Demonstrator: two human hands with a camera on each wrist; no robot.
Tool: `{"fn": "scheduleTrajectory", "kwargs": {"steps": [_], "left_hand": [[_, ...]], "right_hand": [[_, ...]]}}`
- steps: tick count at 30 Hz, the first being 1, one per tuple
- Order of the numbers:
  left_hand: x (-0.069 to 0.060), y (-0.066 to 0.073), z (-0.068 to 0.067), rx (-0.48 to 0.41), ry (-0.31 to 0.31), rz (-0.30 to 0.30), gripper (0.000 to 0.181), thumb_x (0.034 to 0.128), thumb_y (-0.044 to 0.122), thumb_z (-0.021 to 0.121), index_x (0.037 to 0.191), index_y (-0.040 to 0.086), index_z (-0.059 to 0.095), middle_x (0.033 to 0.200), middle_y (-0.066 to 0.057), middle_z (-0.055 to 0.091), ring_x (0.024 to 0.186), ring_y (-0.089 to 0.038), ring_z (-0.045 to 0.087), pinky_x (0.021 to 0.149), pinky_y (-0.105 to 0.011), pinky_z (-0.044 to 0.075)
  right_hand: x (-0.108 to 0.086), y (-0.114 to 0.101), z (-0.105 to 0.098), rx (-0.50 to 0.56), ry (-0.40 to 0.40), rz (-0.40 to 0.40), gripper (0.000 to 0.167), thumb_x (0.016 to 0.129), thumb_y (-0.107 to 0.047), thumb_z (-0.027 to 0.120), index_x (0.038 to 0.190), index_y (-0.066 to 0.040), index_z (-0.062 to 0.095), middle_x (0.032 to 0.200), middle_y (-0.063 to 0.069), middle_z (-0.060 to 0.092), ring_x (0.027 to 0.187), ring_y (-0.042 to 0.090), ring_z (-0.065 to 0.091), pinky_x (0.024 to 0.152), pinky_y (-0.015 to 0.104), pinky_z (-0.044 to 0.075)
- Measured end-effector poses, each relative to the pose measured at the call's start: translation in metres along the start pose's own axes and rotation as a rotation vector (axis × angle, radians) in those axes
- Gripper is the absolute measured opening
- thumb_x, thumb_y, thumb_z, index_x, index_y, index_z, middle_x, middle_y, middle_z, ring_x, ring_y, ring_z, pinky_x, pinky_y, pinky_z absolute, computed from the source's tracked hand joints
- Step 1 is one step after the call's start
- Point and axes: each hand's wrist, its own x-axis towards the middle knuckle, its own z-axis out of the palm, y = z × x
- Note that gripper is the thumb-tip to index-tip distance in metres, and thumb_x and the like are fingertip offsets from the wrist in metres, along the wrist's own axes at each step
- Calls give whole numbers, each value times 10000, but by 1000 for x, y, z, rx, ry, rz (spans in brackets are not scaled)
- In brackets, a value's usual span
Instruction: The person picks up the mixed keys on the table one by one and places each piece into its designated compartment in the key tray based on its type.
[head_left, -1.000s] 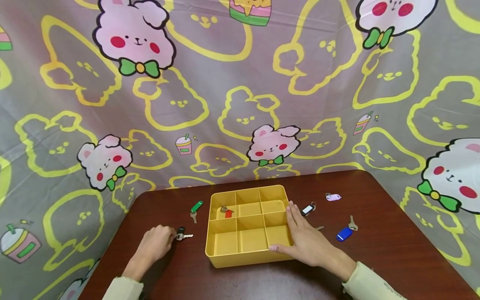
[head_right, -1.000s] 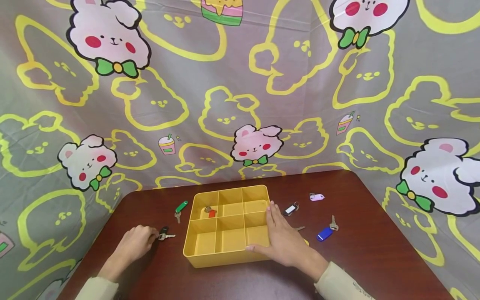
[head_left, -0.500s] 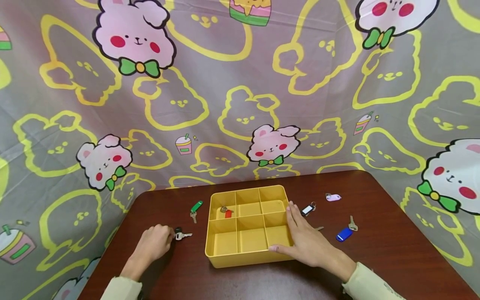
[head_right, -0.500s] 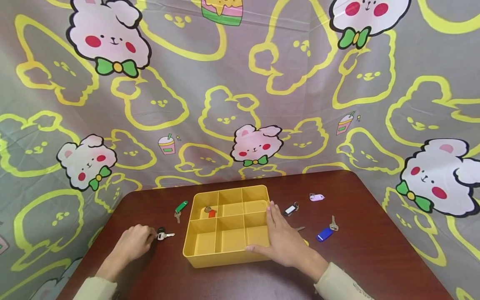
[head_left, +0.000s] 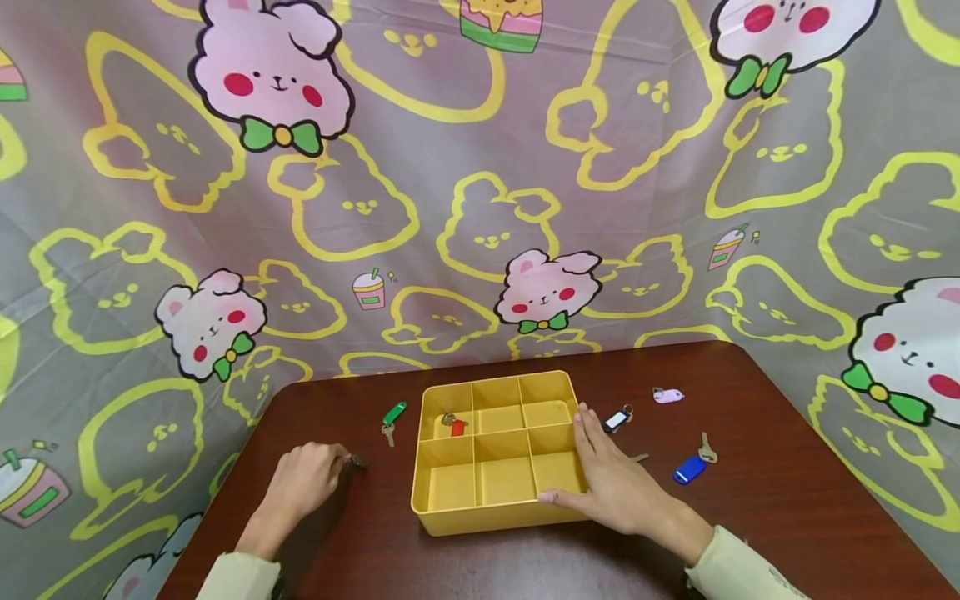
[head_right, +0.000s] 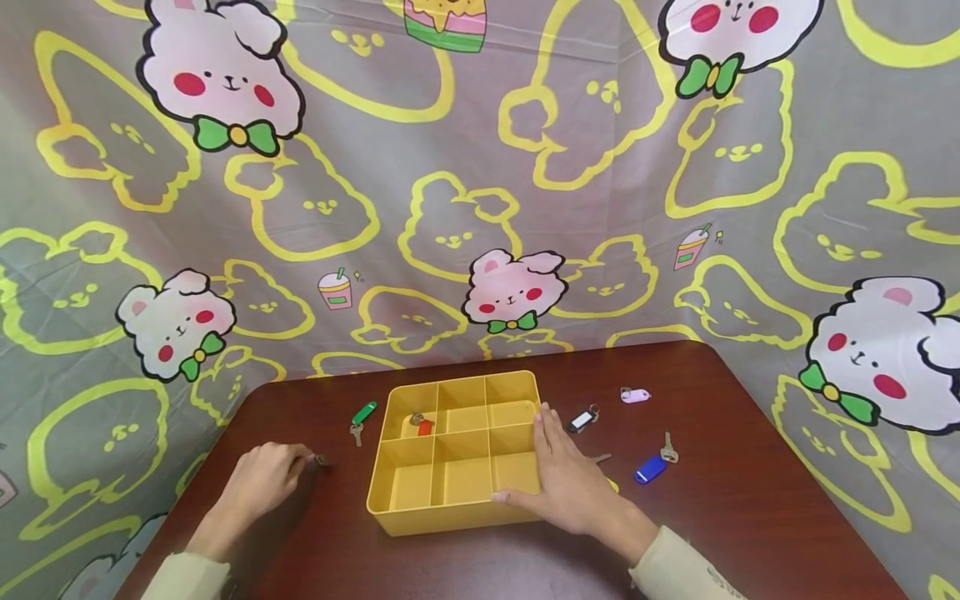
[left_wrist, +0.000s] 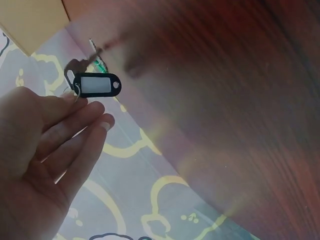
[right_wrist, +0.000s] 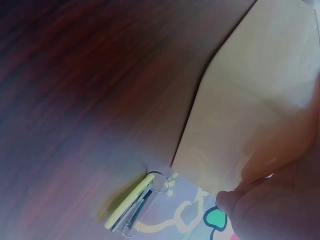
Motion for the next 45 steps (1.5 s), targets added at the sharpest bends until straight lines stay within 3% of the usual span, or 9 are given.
{"fn": "scheduleTrajectory", "kwargs": {"steps": [9,15,23,26,29,33,36,45], "left_hand": [[2,-2,-3,-13,125,33,76,885,38,786,902,106,814,794,-35,793,608,-253,702,513,-429,546],[6,-1,-6,-34,226,63,51,906,78,800,951,79,825,856,-75,816,662,-296,746,545,-472,574],[9,1,-9,-75,354,115,131,866,30,823,997,36,832,923,-125,826,706,-305,774,573,-460,600],[12,3,-10,-126,356,98,123,877,20,814,998,9,827,911,-144,822,721,-307,780,599,-455,612],[15,8,-11,-193,327,44,110,902,27,796,1002,-9,824,908,-153,822,722,-277,778,603,-418,611],[19,13,-14,-287,261,-54,127,954,56,752,1035,-14,820,878,-141,817,546,-110,597,506,-265,470],[22,16,-17,-337,235,-103,140,980,74,727,1054,-1,819,827,-105,807,526,-41,448,505,-205,363],[24,18,-19,-378,257,-113,123,972,52,730,1042,21,827,813,-94,808,601,-45,580,509,-196,378]], "right_hand": [[0,1,0,-2,-2,-1,1295,848,-908,503,1658,41,156,1768,228,52,1640,381,168,1233,546,391],[1,1,0,8,-5,7,1283,855,-881,544,1660,38,151,1770,224,42,1640,386,169,1231,554,391],[1,1,1,17,-5,7,1285,854,-888,531,1662,34,147,1769,229,48,1639,386,169,1227,552,397],[0,1,1,19,-3,8,1287,853,-892,526,1662,34,146,1769,230,47,1638,388,171,1225,552,400],[1,0,1,18,-4,9,1282,856,-883,537,1662,34,145,1769,229,45,1638,389,175,1223,553,403],[0,0,1,16,-3,11,1283,856,-883,539,1660,38,150,1767,234,54,1636,391,181,1217,554,410],[0,-1,0,16,-2,13,1296,847,-899,524,1657,44,157,1766,237,58,1635,393,182,1219,556,407],[-1,-2,0,24,-13,20,1297,846,-895,532,1660,40,150,1768,232,50,1637,394,175,1214,566,410]]}}
